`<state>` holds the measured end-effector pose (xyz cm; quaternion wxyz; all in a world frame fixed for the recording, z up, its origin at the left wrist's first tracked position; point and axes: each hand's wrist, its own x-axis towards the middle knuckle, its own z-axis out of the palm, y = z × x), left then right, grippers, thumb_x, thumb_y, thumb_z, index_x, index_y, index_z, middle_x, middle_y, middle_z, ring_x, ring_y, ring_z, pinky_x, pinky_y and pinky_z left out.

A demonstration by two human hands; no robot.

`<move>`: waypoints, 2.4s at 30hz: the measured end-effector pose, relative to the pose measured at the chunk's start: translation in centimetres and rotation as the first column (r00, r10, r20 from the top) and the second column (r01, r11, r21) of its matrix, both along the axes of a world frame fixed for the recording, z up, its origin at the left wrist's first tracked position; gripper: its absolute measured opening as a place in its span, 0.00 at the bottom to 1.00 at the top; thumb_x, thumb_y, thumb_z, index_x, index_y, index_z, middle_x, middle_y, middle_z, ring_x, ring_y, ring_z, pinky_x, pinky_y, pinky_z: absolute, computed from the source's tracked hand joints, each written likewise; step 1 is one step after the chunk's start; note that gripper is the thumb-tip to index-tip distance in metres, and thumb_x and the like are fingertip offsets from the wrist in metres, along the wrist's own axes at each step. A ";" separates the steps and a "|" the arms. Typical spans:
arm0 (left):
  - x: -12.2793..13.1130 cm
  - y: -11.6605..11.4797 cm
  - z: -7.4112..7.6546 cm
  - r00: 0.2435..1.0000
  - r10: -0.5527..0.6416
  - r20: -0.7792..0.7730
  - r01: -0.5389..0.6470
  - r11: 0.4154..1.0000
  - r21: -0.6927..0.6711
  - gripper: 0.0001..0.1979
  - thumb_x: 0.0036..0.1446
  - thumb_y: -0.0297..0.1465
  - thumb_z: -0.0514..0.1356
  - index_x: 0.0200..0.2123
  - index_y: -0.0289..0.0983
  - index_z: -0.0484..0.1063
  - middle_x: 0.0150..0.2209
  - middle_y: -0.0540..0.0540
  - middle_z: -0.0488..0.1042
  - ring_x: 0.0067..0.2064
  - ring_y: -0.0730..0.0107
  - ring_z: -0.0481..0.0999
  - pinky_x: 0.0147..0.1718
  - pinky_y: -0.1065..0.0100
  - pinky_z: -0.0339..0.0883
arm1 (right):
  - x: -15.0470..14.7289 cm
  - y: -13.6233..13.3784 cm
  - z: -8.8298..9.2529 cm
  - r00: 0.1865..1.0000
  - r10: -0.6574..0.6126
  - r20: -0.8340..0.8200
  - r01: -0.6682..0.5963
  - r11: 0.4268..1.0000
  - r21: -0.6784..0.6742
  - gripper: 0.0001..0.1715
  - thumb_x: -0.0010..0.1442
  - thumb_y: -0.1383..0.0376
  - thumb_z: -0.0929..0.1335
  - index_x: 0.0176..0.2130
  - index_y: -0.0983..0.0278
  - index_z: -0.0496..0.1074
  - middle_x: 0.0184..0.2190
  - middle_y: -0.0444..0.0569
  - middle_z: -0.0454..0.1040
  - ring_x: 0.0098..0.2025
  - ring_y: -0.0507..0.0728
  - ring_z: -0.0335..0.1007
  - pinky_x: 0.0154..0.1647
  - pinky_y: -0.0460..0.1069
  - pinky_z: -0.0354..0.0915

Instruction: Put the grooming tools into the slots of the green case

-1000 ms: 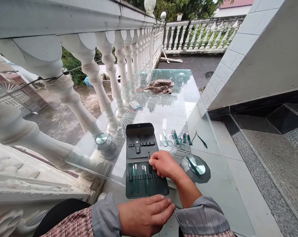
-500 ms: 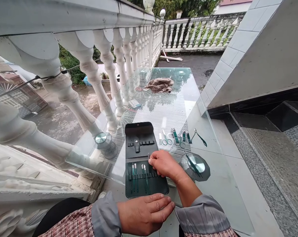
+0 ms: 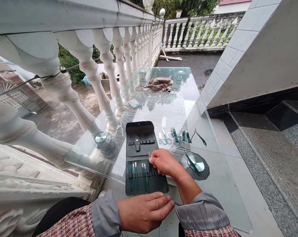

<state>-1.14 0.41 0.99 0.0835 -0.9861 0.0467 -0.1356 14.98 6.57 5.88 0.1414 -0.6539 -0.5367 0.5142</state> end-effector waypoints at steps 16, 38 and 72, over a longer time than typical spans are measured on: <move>0.0 0.3 0.2 0.999 -0.032 -0.010 0.032 0.999 -0.001 0.20 0.63 0.26 0.44 0.50 0.24 0.69 0.58 0.37 0.62 0.58 0.59 0.62 0.60 0.61 0.53 | 0.8 -0.9 -0.6 0.938 0.055 0.342 -0.152 0.953 0.263 0.14 0.54 0.61 0.62 0.21 0.63 0.66 0.20 0.45 0.68 0.24 0.51 0.61 0.26 0.46 0.52; 0.0 0.3 0.4 0.998 -0.034 -0.048 0.034 0.999 0.008 0.19 0.62 0.26 0.45 0.50 0.25 0.70 0.57 0.38 0.61 0.58 0.57 0.61 0.61 0.60 0.49 | -0.1 -0.7 -1.3 0.922 -0.020 0.386 -0.200 0.830 0.521 0.07 0.57 0.66 0.61 0.29 0.61 0.67 0.30 0.45 0.68 0.32 0.52 0.61 0.33 0.47 0.54; 0.0 0.3 0.5 0.999 -0.036 -0.023 0.036 0.999 0.014 0.20 0.63 0.26 0.44 0.50 0.24 0.69 0.57 0.37 0.62 0.58 0.57 0.62 0.59 0.60 0.53 | 0.3 -1.9 -1.3 0.918 -0.001 0.396 -0.226 0.820 0.526 0.06 0.57 0.65 0.63 0.30 0.60 0.69 0.32 0.45 0.66 0.34 0.52 0.63 0.38 0.48 0.58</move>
